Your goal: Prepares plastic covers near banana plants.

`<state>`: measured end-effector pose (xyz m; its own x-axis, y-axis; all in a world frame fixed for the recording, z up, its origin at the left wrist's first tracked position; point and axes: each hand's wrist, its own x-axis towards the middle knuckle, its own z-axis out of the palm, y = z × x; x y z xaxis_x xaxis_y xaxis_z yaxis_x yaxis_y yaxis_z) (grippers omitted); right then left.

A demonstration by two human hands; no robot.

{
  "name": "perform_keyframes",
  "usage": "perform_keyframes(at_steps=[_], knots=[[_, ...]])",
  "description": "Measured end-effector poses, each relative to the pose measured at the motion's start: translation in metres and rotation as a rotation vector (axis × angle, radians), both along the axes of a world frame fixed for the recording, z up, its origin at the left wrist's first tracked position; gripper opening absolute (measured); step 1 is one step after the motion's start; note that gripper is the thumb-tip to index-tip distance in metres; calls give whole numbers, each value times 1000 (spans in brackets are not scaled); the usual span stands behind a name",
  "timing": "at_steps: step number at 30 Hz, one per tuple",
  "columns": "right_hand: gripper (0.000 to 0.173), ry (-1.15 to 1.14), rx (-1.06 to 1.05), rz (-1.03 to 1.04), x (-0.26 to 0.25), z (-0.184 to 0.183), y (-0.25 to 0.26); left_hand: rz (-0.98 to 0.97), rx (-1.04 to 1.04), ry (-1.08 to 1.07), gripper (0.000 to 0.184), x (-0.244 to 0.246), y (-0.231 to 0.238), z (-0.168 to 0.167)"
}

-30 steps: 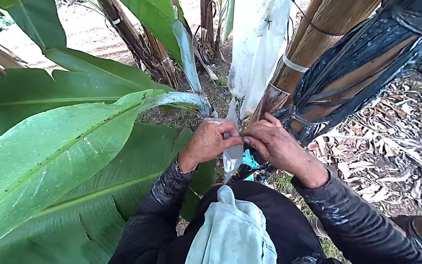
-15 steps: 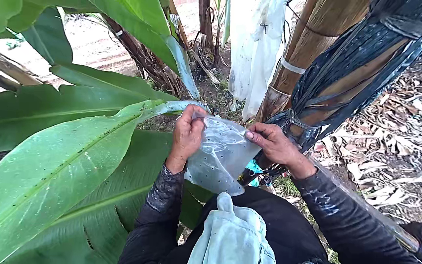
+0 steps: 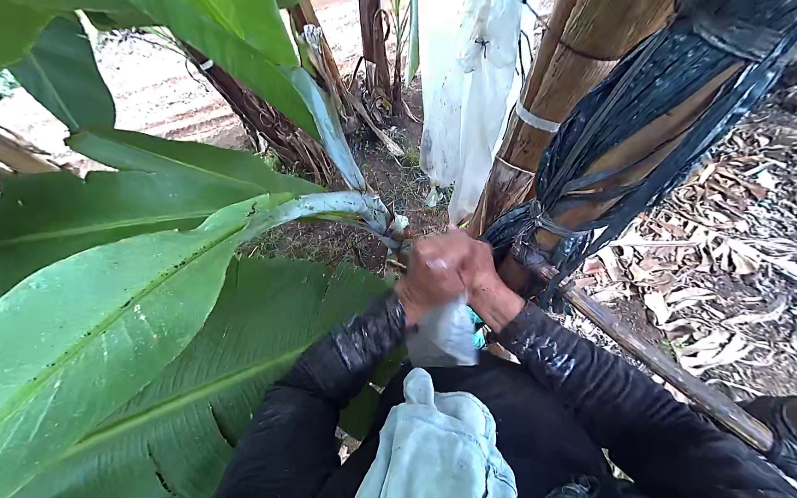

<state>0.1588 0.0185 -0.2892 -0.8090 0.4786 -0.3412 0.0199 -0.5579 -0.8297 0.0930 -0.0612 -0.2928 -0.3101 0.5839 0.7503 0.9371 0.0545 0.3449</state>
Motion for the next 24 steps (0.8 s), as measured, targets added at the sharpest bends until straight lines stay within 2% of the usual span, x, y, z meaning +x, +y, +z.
perform_keyframes(at_steps=[2,3,5,6,9,11,13,16,19,22,24], knots=[[43,-22,-97,50,6,7,8,-146,-9,22,32,-6,8,-3],[44,-70,-117,61,6,9,8,-116,-13,-12,31,-20,10,-4],[44,-131,-71,57,6,15,6,-5,100,-33,36,-45,18,-8],[47,-134,-34,40,3,15,8,2,99,-57,36,-40,19,-5],[47,-53,41,25,3,7,19,-192,50,-48,37,-9,16,-2],[50,-14,86,46,5,5,26,-127,4,-46,40,-31,11,-4],[55,62,240,64,12,-2,26,25,53,-118,42,-67,2,1],[52,242,500,192,21,-3,38,-34,190,-165,46,-86,0,29],[49,330,730,370,32,12,48,-144,140,-223,47,-77,-4,46],[47,318,919,410,35,31,54,-168,58,-195,43,-78,-7,60],[30,276,981,382,33,37,56,-163,0,-157,41,-76,-6,68]])
